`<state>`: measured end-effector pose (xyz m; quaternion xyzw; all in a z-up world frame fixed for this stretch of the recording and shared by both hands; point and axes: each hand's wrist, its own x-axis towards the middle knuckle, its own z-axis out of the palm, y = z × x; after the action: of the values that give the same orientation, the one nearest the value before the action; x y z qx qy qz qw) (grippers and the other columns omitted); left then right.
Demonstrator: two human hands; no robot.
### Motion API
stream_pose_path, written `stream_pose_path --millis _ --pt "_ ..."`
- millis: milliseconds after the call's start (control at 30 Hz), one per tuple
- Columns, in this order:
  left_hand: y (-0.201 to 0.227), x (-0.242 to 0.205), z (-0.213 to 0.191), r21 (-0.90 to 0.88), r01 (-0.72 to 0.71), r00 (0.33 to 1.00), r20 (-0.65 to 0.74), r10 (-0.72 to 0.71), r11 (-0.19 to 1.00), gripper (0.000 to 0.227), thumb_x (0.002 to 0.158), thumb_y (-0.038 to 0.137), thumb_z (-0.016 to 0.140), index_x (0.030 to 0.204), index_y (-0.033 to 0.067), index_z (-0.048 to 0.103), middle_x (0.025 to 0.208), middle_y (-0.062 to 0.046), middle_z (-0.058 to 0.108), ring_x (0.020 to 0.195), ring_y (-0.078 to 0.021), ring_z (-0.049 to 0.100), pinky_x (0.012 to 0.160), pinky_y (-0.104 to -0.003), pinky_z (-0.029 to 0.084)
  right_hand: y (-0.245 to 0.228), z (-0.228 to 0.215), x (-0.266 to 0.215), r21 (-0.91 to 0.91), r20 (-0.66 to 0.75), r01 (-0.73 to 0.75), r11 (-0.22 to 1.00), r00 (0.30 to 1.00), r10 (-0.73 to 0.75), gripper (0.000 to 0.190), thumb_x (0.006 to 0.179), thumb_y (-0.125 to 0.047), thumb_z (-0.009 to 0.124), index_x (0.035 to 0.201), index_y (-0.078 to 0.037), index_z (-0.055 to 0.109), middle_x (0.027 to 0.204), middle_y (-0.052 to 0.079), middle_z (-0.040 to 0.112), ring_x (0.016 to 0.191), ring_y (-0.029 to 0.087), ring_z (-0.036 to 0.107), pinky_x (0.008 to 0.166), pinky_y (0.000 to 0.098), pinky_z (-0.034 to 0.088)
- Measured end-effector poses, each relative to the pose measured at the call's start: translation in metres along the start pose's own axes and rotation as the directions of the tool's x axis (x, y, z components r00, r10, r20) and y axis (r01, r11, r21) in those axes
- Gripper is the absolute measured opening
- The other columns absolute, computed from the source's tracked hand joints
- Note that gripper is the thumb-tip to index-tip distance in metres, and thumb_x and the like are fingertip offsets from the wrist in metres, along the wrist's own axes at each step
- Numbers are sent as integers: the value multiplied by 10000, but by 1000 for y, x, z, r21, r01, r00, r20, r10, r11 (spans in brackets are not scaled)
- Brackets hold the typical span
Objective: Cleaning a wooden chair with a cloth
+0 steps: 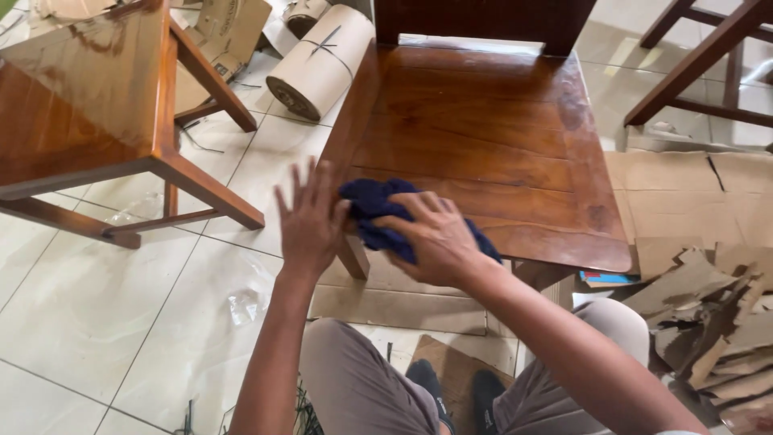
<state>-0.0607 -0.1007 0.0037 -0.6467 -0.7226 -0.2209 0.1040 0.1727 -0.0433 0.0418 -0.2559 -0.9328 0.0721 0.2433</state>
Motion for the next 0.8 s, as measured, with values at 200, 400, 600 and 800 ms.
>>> stream_pose_path --millis 200,400,600,800 --pt "61 4 42 -33 -334 942 39 335 942 782 977 767 281 1607 310 358 1654 36 357 1531 -295 287 1213 -597 239 98 -52 -80 -199 -155 -315 928 945 288 420 808 -459 745 1184 -280 695 1312 26 579 1162 321 575 880 447 492" --pt "76 3 23 17 -389 920 69 387 921 1031 803 915 337 1566 226 420 1630 14 399 1509 -274 339 1235 -521 233 129 -91 -131 -328 -152 -404 854 915 375 442 873 -402 717 1219 -127 718 1386 199 561 1088 423 604 866 543 535" --pt "71 3 46 21 -386 920 -72 386 922 988 747 876 529 1543 294 470 1574 49 490 1442 -232 467 1193 -471 375 91 -51 -72 -170 -47 -197 965 980 192 390 810 -520 722 1136 -307 700 1298 35 587 1139 349 596 896 458 488" --pt "72 4 45 -40 -384 910 -187 371 922 920 759 845 576 1427 213 610 1443 -11 626 1353 -226 572 1144 -413 443 106 -15 24 -155 48 -193 969 978 203 371 883 -480 658 1196 -282 671 1274 57 543 1162 360 559 875 497 503"
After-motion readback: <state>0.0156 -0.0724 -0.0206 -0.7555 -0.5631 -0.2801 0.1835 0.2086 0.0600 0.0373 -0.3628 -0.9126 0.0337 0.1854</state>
